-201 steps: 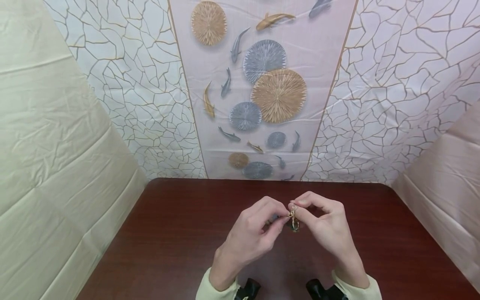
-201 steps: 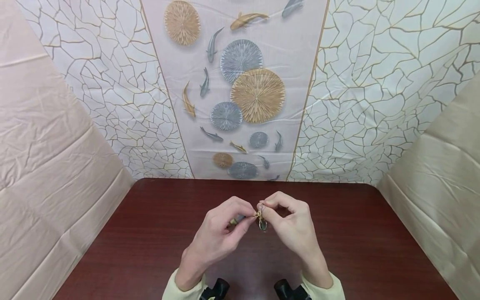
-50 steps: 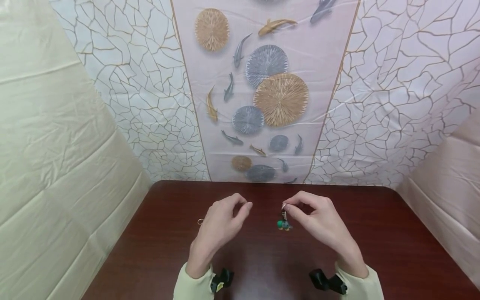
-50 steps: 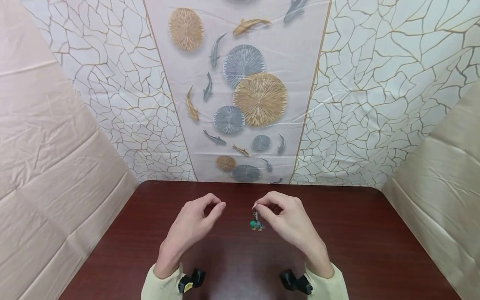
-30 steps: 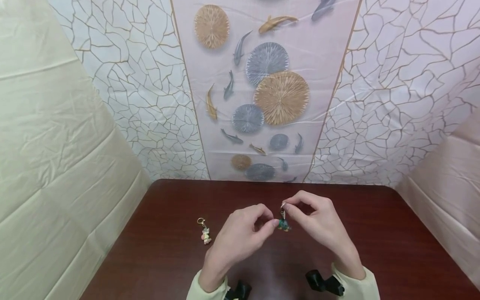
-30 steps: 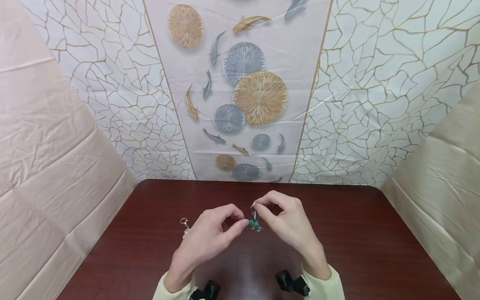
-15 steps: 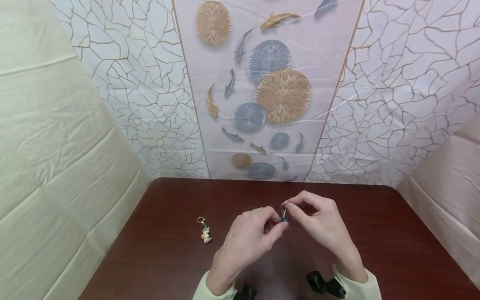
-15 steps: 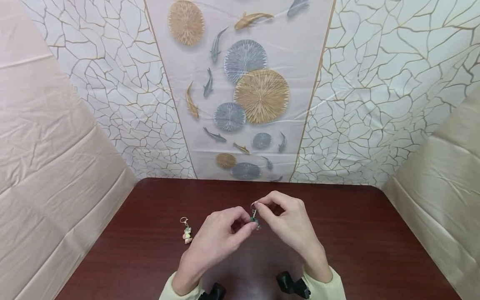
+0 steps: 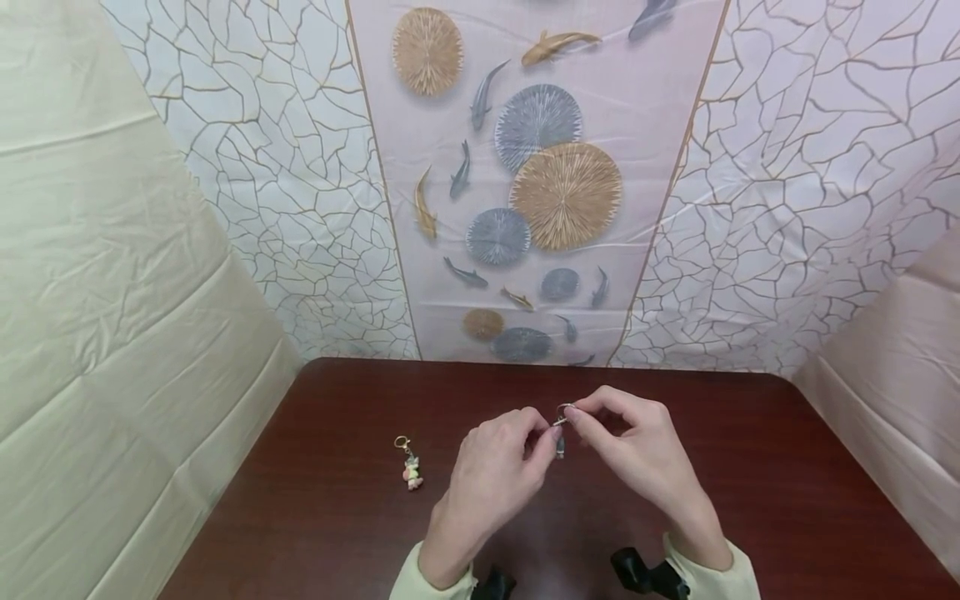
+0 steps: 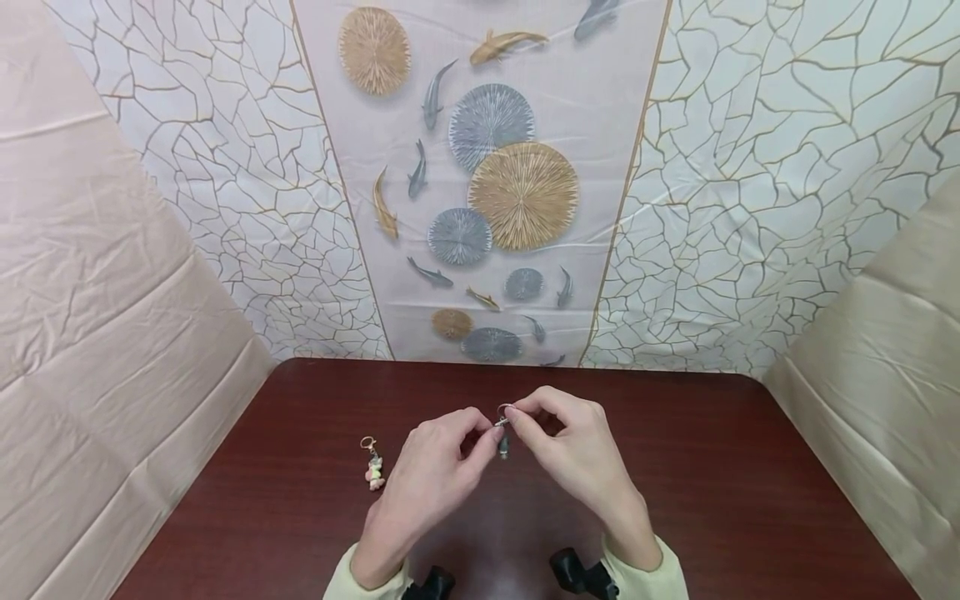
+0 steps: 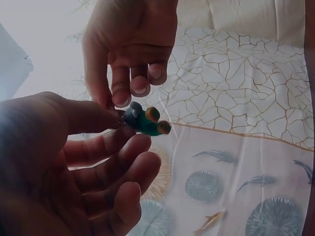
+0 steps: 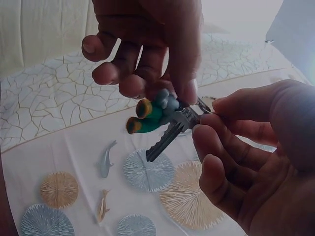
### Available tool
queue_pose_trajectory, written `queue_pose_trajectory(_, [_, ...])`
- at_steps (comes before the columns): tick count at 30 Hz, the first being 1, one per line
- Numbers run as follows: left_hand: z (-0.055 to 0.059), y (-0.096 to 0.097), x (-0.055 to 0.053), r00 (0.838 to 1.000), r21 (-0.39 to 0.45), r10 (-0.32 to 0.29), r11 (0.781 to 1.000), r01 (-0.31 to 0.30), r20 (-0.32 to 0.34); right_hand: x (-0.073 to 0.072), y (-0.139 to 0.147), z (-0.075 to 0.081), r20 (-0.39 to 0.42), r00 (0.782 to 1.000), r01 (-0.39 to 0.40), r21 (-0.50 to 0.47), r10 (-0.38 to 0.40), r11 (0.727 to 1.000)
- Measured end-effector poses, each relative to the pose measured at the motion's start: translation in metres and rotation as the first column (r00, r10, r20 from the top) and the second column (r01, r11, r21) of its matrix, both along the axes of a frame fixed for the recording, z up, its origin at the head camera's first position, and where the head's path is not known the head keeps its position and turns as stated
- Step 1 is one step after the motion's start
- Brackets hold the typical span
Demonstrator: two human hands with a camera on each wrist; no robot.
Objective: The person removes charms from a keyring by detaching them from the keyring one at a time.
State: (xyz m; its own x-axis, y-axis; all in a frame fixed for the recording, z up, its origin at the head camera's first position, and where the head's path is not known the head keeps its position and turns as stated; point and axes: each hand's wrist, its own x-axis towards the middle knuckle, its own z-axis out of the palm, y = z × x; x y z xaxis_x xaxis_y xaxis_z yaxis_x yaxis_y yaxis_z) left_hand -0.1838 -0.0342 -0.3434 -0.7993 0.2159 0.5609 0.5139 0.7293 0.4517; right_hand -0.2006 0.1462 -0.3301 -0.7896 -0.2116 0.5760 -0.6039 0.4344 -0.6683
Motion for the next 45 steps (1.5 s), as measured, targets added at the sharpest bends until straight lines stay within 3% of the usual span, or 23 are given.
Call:
queue_pose_trajectory(4, [-0.001, 0.001, -0.001, 1.000, 0.023, 0.012, 1.000, -0.011, -0.009, 0.001, -0.001, 0.001, -0.001, 1.000, 0.001, -0.008, -0.001, 1.000])
queue_pose_trajectory(12, [-0.001, 0.004, -0.002, 0.995, 0.099, 0.024, 0.995, -0.014, -0.099, 0.002, -0.003, 0.000, -0.036, 0.999, -0.017, -0.017, 0.017, 1.000])
queue_pose_trajectory(17, [-0.001, 0.007, 0.000, 0.994, 0.083, 0.033, 0.996, -0.024, -0.107, 0.002, -0.003, -0.001, -0.049, 0.998, -0.033, -0.031, 0.032, 0.999])
queue_pose_trajectory(24, [-0.004, 0.012, 0.000, 0.984, 0.086, 0.038, 0.996, -0.023, -0.176, 0.002, -0.003, -0.003, -0.074, 0.995, -0.077, -0.063, 0.073, 0.995])
queue_pose_trajectory(30, [-0.005, 0.011, -0.001, 0.981, 0.154, 0.013, 0.988, 0.017, -0.194, 0.003, -0.003, 0.000, -0.047, 0.992, -0.124, -0.079, 0.121, 0.989])
queue_pose_trajectory(38, [-0.005, 0.011, -0.001, 0.982, 0.187, -0.036, 0.980, 0.071, -0.184, 0.003, -0.002, 0.001, 0.003, 0.995, -0.096, -0.044, 0.096, 0.994])
queue_pose_trajectory(45, [-0.003, 0.008, -0.001, 0.966, 0.177, -0.115, 0.971, 0.159, -0.233, 0.004, -0.002, -0.001, -0.028, 0.994, -0.106, -0.059, 0.105, 0.993])
